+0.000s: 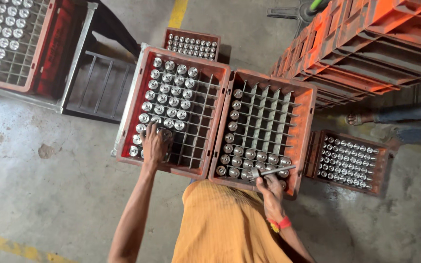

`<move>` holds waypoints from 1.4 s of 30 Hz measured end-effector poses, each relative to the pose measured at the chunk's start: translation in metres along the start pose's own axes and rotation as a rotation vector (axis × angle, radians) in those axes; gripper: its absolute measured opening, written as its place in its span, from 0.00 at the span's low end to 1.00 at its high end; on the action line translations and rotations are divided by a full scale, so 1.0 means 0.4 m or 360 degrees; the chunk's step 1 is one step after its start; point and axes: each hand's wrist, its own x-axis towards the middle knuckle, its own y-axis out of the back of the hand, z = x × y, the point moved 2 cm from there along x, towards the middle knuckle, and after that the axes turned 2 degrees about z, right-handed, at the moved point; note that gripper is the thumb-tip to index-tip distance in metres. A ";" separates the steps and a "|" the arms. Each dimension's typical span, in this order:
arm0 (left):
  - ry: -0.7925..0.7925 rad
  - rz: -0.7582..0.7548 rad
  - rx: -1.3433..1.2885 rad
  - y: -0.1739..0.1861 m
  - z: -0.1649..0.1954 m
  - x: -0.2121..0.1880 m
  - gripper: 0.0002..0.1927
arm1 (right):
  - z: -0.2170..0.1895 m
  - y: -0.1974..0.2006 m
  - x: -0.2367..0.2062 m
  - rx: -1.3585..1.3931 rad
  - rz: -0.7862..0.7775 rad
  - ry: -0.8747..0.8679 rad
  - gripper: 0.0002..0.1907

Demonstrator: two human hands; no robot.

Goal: The person stands over two divided plastic crates on the factory floor and moves machined metal dome-shaped parts one at a time from the left crate into the right crate, holding a metal rod in one hand while transferring with the other. The right crate gradually fills with parts as the left crate empties.

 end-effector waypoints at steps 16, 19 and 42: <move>0.0325 -0.0486 -0.1621 0.030 0.458 -0.163 0.12 | -0.208 -0.151 -0.069 -0.0051 -0.0312 0.0232 0.24; 0.0321 -0.0738 -0.1349 0.069 0.525 -0.194 0.16 | -0.260 -0.164 -0.084 -0.0076 -0.0327 0.0432 0.25; -0.0320 -0.0222 -0.0575 -0.130 0.503 0.343 0.39 | -0.143 0.181 0.042 0.0236 0.0296 0.0495 0.17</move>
